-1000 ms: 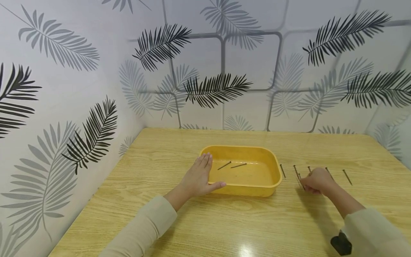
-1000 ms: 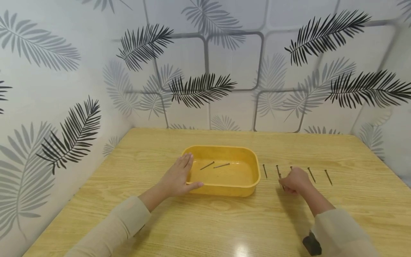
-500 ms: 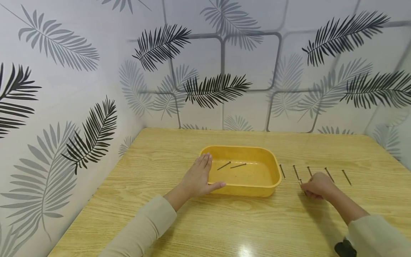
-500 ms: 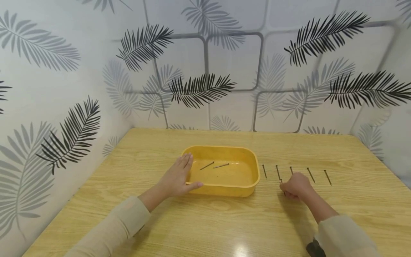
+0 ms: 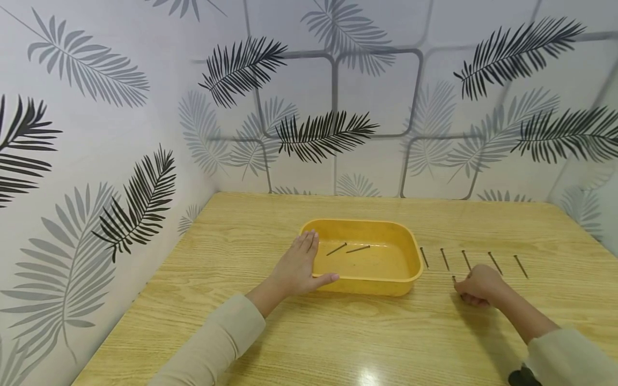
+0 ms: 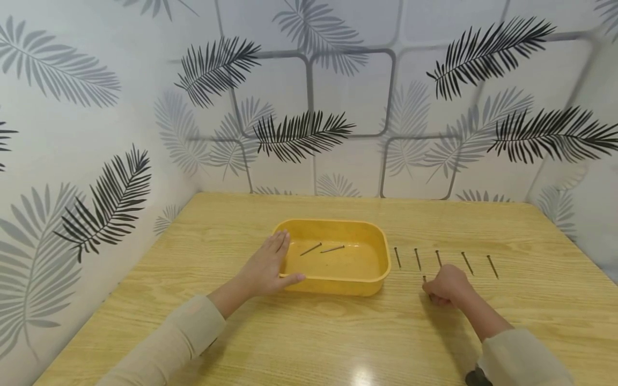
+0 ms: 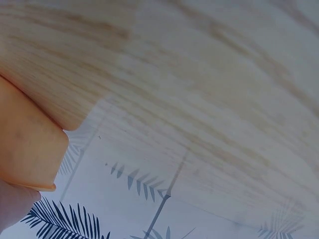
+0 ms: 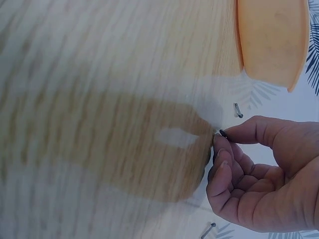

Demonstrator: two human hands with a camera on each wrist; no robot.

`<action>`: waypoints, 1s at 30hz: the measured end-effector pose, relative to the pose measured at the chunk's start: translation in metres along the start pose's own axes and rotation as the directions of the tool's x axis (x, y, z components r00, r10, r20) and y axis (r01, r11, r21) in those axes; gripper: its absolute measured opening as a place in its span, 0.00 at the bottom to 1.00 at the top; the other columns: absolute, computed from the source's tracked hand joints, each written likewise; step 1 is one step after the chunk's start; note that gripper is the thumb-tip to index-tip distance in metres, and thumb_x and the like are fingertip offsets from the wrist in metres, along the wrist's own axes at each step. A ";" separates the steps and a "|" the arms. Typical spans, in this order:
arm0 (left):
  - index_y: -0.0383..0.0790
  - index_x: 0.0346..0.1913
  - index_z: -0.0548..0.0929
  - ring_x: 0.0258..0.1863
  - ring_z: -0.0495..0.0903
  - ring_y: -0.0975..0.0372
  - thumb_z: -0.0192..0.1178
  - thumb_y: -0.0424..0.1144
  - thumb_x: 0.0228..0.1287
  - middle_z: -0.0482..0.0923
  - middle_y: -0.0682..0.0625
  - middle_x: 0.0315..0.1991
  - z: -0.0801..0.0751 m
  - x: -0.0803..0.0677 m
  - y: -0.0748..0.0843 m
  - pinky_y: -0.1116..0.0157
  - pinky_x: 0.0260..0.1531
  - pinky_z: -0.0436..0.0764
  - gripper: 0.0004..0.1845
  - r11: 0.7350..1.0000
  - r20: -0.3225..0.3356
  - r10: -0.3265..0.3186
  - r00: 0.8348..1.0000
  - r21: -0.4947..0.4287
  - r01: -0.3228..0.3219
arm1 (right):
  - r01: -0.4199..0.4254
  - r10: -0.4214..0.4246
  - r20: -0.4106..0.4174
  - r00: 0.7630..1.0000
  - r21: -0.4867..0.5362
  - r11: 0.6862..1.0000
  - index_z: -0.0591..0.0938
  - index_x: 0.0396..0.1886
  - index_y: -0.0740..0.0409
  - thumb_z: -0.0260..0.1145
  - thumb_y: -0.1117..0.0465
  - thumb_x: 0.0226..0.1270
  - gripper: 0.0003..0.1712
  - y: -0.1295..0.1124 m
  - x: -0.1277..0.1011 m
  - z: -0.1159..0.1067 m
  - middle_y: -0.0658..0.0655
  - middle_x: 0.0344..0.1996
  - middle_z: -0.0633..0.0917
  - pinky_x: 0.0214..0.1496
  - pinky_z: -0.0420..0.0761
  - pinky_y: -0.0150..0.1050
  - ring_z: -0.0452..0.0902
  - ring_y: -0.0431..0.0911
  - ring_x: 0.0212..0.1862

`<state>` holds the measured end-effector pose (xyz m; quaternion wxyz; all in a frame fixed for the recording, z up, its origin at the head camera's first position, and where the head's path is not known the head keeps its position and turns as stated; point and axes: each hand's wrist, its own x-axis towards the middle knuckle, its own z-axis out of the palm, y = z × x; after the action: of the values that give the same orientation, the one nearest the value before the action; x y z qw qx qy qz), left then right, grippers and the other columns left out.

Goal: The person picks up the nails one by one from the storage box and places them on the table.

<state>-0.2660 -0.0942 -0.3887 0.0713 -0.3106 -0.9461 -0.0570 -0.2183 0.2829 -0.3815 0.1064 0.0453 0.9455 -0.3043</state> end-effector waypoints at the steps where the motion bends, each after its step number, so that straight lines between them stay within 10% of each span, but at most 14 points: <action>1: 0.23 0.69 0.50 0.73 0.46 0.45 0.06 0.82 0.41 0.46 0.32 0.72 0.000 0.000 0.000 0.53 0.71 0.50 0.69 1.000 0.001 -0.001 1.000 0.000 0.001 | 0.000 0.000 0.002 1.000 -0.002 1.000 0.77 0.05 0.59 0.58 0.64 0.52 0.17 0.000 0.000 0.000 0.45 0.04 0.71 0.15 0.72 0.30 0.67 0.38 0.11; 30: 0.23 0.69 0.49 0.73 0.46 0.45 0.06 0.82 0.41 0.45 0.32 0.72 0.000 -0.001 0.000 0.53 0.72 0.49 0.69 1.000 0.006 0.001 1.000 -0.006 -0.001 | 0.006 -0.007 0.042 0.999 0.011 1.000 0.77 0.06 0.60 0.57 0.65 0.50 0.15 -0.001 -0.001 0.001 0.47 0.05 0.73 0.15 0.69 0.29 0.66 0.38 0.12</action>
<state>-0.2655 -0.0945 -0.3886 0.0675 -0.3113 -0.9461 -0.0591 -0.2168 0.2810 -0.3816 0.1249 0.0364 0.9415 -0.3109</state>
